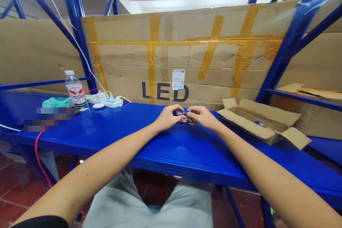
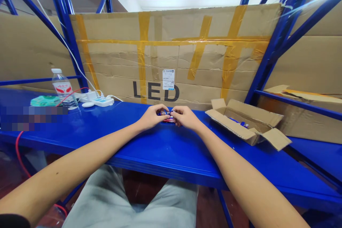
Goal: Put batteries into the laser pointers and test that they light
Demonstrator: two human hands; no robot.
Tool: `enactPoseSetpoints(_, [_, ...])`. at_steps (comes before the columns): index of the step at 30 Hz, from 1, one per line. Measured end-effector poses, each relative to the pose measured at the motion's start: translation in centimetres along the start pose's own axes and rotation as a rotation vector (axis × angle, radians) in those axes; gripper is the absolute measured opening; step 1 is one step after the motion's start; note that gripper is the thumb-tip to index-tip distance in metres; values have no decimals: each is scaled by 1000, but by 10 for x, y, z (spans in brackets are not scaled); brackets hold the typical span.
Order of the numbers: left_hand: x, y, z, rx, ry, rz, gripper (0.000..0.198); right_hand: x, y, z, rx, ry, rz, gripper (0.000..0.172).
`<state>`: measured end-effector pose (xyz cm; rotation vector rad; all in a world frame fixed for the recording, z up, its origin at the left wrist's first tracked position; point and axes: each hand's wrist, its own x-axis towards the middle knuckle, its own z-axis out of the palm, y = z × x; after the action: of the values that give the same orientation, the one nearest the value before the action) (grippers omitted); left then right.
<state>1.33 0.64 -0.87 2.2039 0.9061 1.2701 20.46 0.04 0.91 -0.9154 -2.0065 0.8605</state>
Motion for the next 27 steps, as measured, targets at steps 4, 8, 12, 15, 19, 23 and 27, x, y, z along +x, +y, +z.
enactPoseSetpoints(4, [0, 1, 2, -22, -31, -35, 27, 0, -2, 0, 3, 27, 3, 21])
enactPoseSetpoints(8, [1, 0, 0, -54, -43, -10, 17, -1, -4, -1, 8, 32, 13, 20])
enactPoseSetpoints(12, [3, 0, -4, -78, -64, -35, 18, -1, -6, -1, 27, 28, -2, 21])
enactPoseSetpoints(15, [3, 1, -5, -99, -83, -65, 17, -2, -6, -2, 41, 28, -6, 19])
enactPoseSetpoints(19, [2, 4, -6, -58, -101, -44, 16, -2, -6, 0, 51, 8, 12, 18])
enactPoseSetpoints(23, [0, 5, -4, -9, -107, 20, 12, -2, -6, 2, 43, -12, 50, 17])
enactPoseSetpoints(27, [1, 2, -2, 39, -104, 43, 13, -2, -5, 1, 14, 20, 64, 16])
